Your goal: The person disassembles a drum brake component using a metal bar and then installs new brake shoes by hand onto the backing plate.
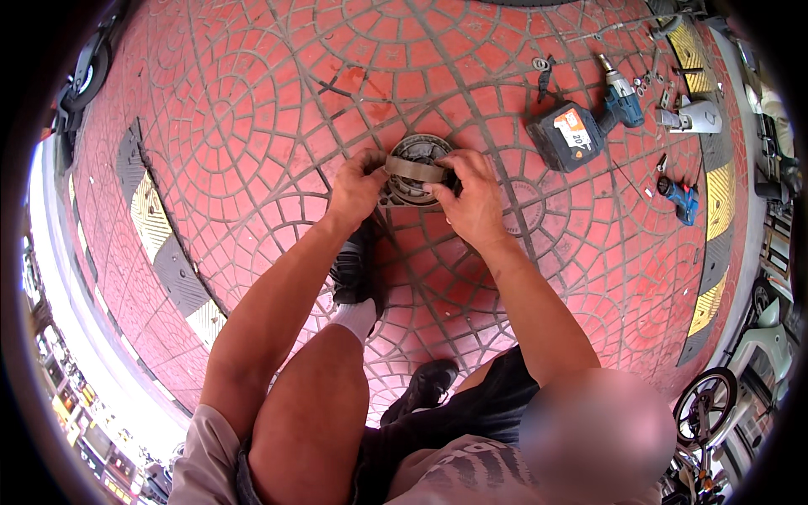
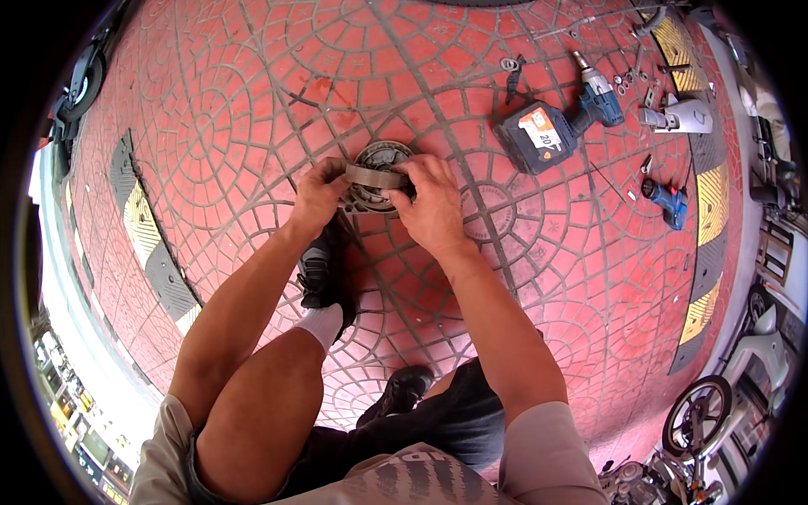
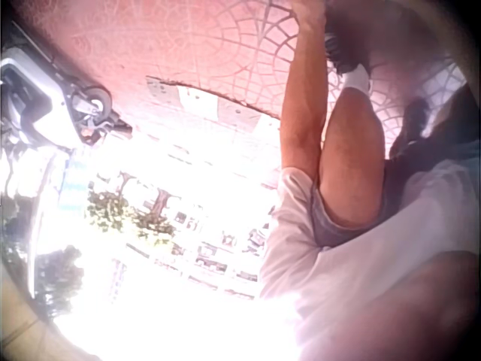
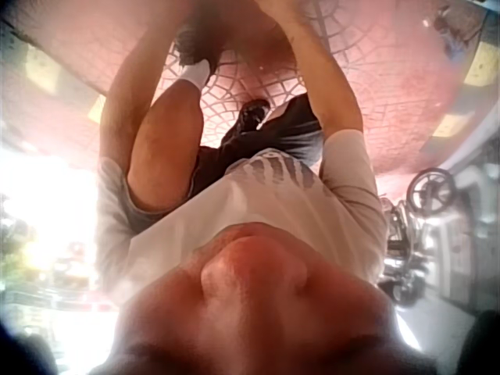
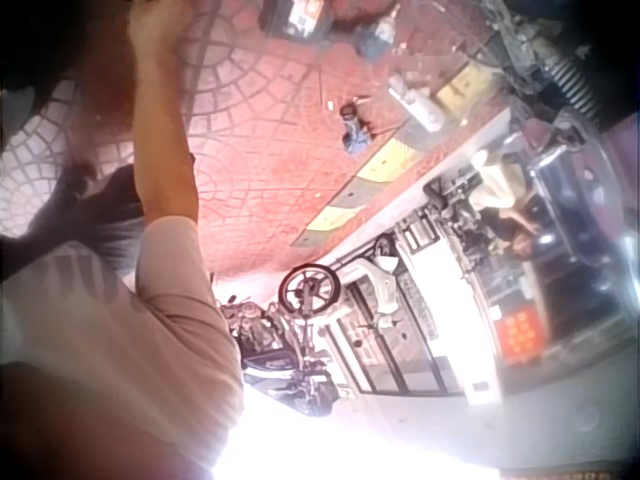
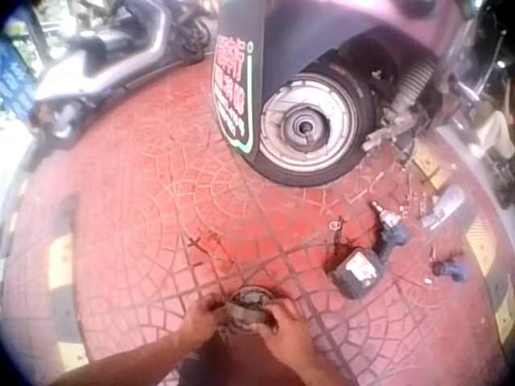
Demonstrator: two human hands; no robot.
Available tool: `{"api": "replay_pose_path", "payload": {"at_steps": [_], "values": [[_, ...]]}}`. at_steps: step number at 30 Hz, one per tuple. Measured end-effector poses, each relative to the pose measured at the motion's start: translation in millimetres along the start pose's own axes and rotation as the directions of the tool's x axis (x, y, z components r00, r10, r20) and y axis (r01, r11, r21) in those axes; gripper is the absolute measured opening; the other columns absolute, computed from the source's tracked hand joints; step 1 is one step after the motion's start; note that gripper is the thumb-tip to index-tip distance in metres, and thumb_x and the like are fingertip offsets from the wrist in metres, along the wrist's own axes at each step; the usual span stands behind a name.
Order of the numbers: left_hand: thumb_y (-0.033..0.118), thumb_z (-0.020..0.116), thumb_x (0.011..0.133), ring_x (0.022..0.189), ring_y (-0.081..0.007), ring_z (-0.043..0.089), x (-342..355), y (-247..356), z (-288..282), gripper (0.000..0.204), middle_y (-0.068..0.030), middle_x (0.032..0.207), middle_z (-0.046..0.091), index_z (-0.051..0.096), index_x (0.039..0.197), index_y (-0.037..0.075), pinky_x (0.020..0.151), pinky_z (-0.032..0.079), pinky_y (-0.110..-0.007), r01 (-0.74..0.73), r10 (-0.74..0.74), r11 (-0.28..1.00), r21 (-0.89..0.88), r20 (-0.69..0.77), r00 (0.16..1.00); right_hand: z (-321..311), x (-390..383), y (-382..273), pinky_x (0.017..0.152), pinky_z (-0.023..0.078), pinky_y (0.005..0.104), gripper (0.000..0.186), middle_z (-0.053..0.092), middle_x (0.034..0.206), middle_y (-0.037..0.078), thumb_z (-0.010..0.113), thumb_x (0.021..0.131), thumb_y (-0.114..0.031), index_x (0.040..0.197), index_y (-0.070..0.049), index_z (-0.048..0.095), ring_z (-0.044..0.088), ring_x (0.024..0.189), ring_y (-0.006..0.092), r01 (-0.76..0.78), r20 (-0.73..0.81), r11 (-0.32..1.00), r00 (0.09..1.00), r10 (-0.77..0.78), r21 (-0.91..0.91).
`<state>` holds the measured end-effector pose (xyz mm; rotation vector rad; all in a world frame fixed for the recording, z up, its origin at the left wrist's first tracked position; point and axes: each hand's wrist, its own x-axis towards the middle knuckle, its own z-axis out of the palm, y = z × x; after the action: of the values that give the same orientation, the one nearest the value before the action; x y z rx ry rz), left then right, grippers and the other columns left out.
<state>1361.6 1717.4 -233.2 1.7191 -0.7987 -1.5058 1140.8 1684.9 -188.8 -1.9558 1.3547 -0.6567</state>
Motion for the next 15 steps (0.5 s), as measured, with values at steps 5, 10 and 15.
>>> {"api": "replay_pose_path", "payload": {"at_steps": [5,10,15], "values": [[0.006,0.067,0.097,0.104,-0.0271,0.07,5,-12,0,0.025,-0.0154,0.122,0.065,0.069,0.121,0.0,0.092,0.055,-0.037,-0.236,0.26,0.929,0.283,-0.047,0.965,-1,3,4,0.104,0.049,0.0471,0.038,0.063,0.128,0.013,0.085,0.082,-0.02,0.113,-0.003,0.072,0.057,0.123,0.0364,0.006,-0.016,1.0,1.0,-0.006,0.002],[0.002,0.065,0.092,0.109,-0.04,0.067,5,-1,-6,0.032,-0.0181,0.125,0.063,0.067,0.125,0.002,0.094,0.055,-0.042,-0.452,0.457,0.795,0.404,0.089,0.885,-1,2,2,0.106,0.048,0.0479,0.04,0.062,0.133,0.015,0.084,0.083,-0.022,0.115,-0.002,0.071,0.056,0.127,0.0381,0.006,0.016,0.999,1.0,-0.005,-0.044],[0.0,0.064,0.085,0.11,-0.0415,0.066,12,32,-22,0.038,-0.0175,0.125,0.063,0.065,0.123,0.004,0.092,0.055,-0.046,-0.538,0.395,0.688,0.487,0.371,0.84,-3,1,3,0.105,0.049,0.0502,0.049,0.062,0.132,0.019,0.083,0.086,-0.026,0.126,-0.003,0.067,0.058,0.124,0.0408,-0.021,0.057,0.996,0.998,0.026,-0.088]]}}
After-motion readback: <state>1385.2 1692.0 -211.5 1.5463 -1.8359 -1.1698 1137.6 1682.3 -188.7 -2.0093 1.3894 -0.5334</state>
